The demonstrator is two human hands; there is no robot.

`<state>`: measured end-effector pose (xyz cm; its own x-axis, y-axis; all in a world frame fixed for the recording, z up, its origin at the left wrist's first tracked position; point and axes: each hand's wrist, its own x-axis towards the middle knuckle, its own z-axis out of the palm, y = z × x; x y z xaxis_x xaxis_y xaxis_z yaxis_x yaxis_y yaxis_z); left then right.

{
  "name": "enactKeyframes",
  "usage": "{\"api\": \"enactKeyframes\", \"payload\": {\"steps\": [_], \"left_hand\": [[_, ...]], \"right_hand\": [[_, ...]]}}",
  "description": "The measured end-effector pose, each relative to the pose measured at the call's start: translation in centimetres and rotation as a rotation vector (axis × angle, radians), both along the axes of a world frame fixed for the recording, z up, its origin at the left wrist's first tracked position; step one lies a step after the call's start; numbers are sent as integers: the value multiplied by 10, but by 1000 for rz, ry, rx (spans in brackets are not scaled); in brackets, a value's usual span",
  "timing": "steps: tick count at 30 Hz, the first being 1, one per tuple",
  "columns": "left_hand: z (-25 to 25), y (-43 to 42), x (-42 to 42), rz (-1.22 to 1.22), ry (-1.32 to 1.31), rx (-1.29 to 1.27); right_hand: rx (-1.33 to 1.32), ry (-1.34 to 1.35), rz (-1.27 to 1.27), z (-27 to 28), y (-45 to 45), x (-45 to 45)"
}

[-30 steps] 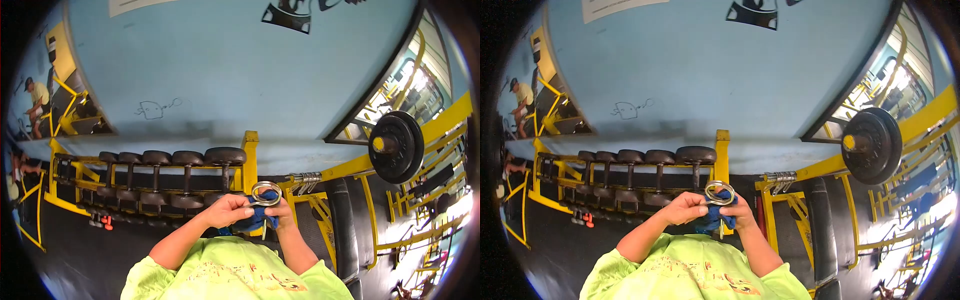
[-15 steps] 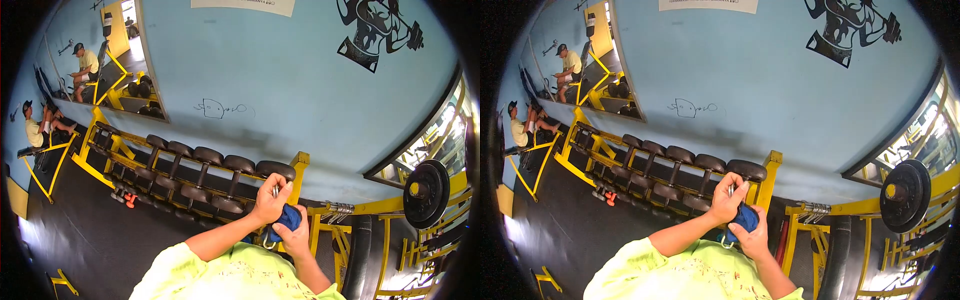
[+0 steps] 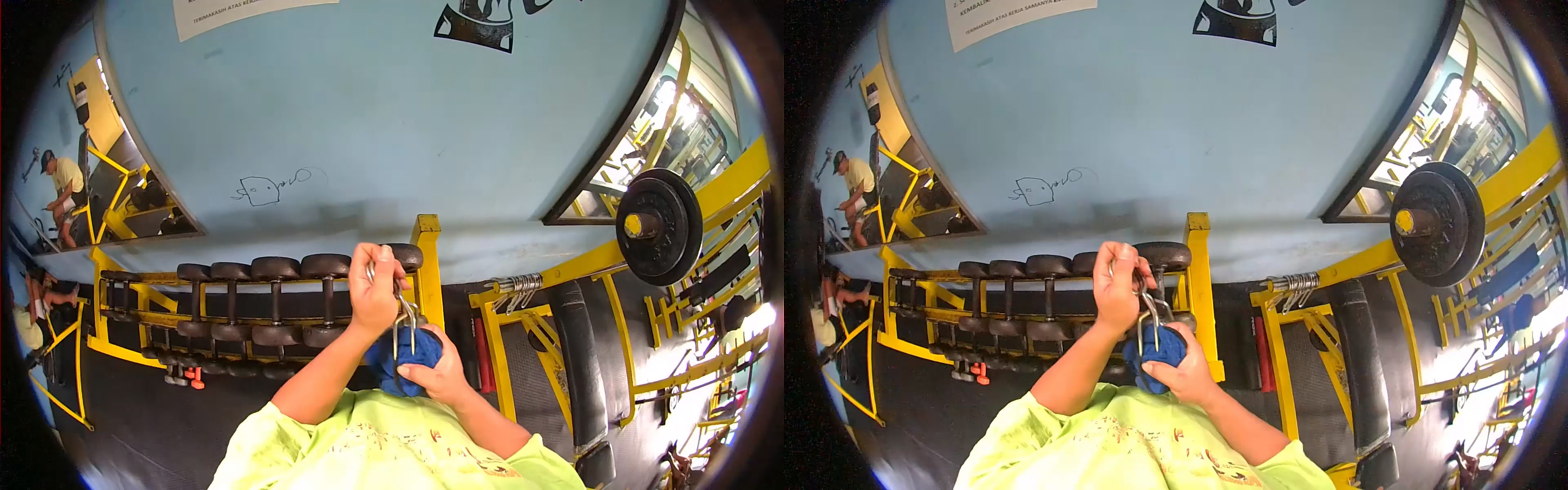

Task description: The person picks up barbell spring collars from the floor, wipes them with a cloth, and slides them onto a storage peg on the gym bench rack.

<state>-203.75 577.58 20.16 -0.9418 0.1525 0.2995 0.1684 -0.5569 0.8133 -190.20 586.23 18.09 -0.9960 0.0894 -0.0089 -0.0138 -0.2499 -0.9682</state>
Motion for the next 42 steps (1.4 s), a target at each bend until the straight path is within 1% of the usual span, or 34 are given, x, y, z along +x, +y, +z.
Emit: {"api": "enactKeyframes", "payload": {"steps": [1, 3, 4, 5, 6, 7, 8, 9, 11, 12, 13, 15, 16, 18, 19, 20, 21, 23, 24, 25, 26, 27, 29, 31, 33, 35, 36, 37, 39, 41, 42], "left_hand": [[-5, 6, 1, -16, -26, 64], [-5, 10, 2, -18, -140, 154], [-5, 7, -3, -35, -141, 148], [-5, -3, -12, -167, -247, 278], [-6, -12, -19, -296, -356, 409], [-5, -17, -21, -398, -338, 432], [0, -13, -16, -394, -351, 342], [9, -9, -8, -392, -362, 251], [6, 6, 10, -493, -345, 186], [4, 11, 18, -560, -344, 139], [3, 17, 26, -559, -329, 61], [2, 23, 30, -521, -200, 13], [4, 25, 28, -486, -206, 4], [8, 22, 23, -420, -263, -1], [2, 21, 23, -414, -262, -2], [-10, 22, 23, -421, -262, -28], [-18, 23, 25, -428, -267, -53], [-16, 26, 29, -433, -273, -95], [-11, 24, 23, -405, -304, -72], [-6, 22, 16, -377, -332, -50], [0, 18, 10, -356, -315, -23], [9, 13, 6, -358, -379, 34], [-2, 13, 8, -418, -375, 13], [-14, 24, 19, -386, -465, -10], [-17, 28, 20, -382, -388, -44], [-7, 26, 14, -358, -328, -71], [-2, 24, 8, -348, -332, -44], [6, 22, 3, -326, -367, -28], [9, 17, -7, -333, -400, 61], [5, 23, -7, -331, -382, 33], [1, 27, -3, -336, -373, 0]], "right_hand": [[-3, 0, -10, -4, 9, 3], [135, 51, -24, -9, 29, 11], [60, 35, -89, -4, 36, 18], [38, 4, -183, -6, 46, 26], [10, 41, -289, -5, 51, 30], [-18, 79, -395, -4, 55, 33], [91, 95, -374, 1, 61, 37], [89, 96, -392, 5, 60, 35], [587, 257, -387, 12, 49, 22], [748, 294, -312, 13, 48, 9], [720, 246, -315, 14, 40, -1], [726, 228, -445, 4, 33, -12], [810, 349, -452, 3, 36, -16], [845, 366, -475, -5, 35, -11], [878, 382, -496, -11, 33, -7], [890, 323, -519, -19, 31, -4], [888, 324, -512, -16, 30, -6], [1118, 488, -488, 2, 28, -11], [1121, 543, -468, 11, 30, -16], [1122, 543, -466, 15, 30, -14], [1132, 533, -399, 18, 29, -11], [1141, 524, -332, 20, 30, -10], [1142, 591, -323, 3, 39, -5], [1004, 536, -322, -10, 45, -2], [1012, 521, -357, -12, 46, -6], [787, 588, -519, -8, 45, -8], [765, 687, -645, 2, 47, -10], [659, 673, -752, -1, 49, -10], [523, 599, -601, -8, 57, -5], [864, 611, -330, 4, 59, -3], [857, 582, -297, 1, 57, -4]]}}
